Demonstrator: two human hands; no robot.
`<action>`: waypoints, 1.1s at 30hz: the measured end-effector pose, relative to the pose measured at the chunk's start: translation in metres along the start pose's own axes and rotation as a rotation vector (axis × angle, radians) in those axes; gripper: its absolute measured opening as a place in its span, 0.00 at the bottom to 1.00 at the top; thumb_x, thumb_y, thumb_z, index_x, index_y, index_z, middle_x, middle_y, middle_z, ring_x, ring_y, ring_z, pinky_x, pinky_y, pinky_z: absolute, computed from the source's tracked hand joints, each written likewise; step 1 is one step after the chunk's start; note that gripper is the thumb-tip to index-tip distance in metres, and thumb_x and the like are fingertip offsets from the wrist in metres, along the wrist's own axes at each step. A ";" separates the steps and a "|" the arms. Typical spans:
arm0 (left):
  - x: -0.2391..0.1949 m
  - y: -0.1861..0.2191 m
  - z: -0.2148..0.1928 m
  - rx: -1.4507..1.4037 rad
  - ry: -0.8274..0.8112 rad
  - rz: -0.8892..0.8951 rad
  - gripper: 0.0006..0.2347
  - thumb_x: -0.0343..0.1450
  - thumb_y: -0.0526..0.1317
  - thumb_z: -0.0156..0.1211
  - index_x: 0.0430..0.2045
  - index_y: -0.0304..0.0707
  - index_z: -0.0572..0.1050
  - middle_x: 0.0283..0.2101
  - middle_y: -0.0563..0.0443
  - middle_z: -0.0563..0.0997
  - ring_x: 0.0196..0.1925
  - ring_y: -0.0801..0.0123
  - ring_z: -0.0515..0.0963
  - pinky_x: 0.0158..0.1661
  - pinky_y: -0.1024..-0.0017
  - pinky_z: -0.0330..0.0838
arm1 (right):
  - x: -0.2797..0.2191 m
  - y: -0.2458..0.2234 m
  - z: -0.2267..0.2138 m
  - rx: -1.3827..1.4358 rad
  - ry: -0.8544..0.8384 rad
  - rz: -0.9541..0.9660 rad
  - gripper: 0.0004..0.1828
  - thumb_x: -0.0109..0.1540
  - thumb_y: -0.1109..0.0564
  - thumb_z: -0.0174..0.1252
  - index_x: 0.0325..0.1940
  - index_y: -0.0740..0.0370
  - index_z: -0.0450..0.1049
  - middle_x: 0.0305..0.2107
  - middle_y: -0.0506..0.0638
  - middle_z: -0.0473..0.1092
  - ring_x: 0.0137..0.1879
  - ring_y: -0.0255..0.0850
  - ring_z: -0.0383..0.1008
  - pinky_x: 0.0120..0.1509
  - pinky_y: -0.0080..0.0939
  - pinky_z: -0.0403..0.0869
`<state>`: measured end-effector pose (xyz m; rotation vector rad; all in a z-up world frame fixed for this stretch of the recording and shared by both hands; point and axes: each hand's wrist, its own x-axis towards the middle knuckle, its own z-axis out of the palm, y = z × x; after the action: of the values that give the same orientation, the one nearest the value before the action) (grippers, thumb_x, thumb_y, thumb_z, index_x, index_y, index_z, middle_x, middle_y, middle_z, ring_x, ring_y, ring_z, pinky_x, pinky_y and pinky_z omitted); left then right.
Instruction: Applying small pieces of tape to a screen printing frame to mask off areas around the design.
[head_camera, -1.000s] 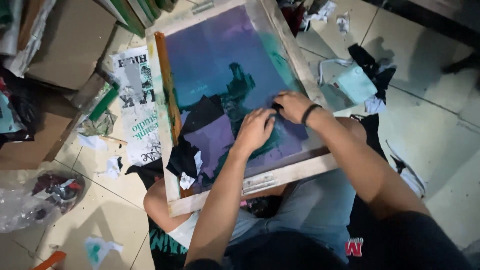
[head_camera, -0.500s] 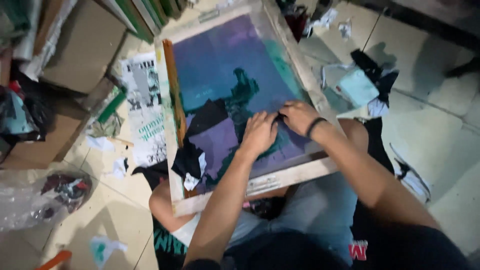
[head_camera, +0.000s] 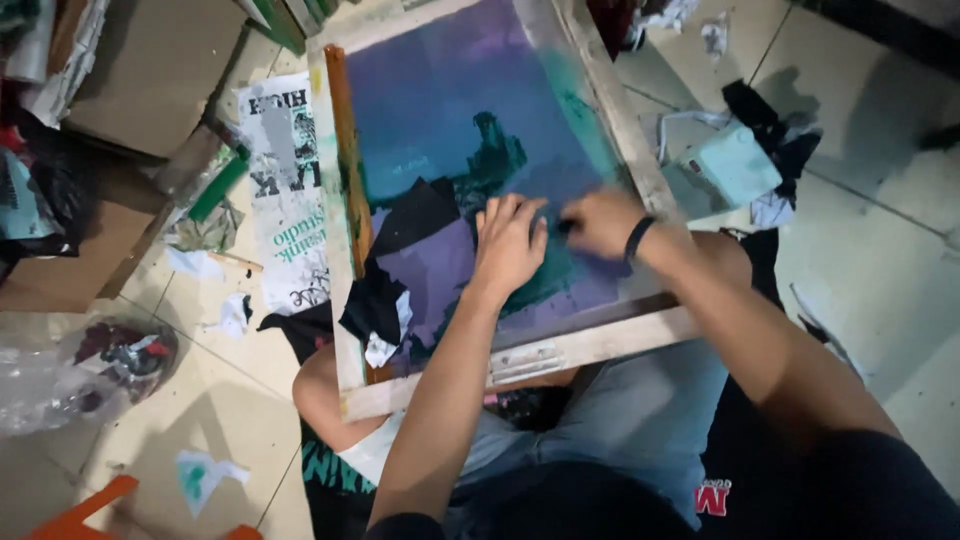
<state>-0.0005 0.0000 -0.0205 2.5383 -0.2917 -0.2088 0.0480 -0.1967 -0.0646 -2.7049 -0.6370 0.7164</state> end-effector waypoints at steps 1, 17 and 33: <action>0.002 0.001 -0.001 -0.003 -0.003 -0.003 0.13 0.76 0.42 0.50 0.51 0.42 0.76 0.47 0.49 0.71 0.55 0.55 0.67 0.51 0.60 0.60 | 0.010 0.012 0.002 0.000 -0.006 0.001 0.15 0.57 0.46 0.60 0.42 0.51 0.83 0.37 0.51 0.81 0.51 0.53 0.81 0.54 0.53 0.78; 0.005 -0.012 0.007 -0.011 -0.006 0.020 0.13 0.76 0.42 0.50 0.52 0.45 0.76 0.49 0.49 0.70 0.58 0.54 0.65 0.53 0.58 0.59 | 0.020 0.026 -0.006 0.023 -0.063 0.128 0.14 0.62 0.47 0.58 0.48 0.47 0.83 0.43 0.51 0.81 0.56 0.53 0.79 0.58 0.55 0.77; 0.004 -0.021 0.009 -0.001 0.052 0.018 0.12 0.76 0.40 0.49 0.51 0.45 0.77 0.48 0.49 0.71 0.58 0.54 0.67 0.50 0.59 0.60 | 0.014 0.021 -0.025 0.081 0.009 0.030 0.15 0.65 0.49 0.56 0.50 0.54 0.83 0.41 0.60 0.80 0.50 0.60 0.80 0.53 0.56 0.78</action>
<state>0.0051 0.0112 -0.0402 2.5352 -0.2943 -0.1355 0.0795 -0.2121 -0.0569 -2.6467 -0.5543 0.7210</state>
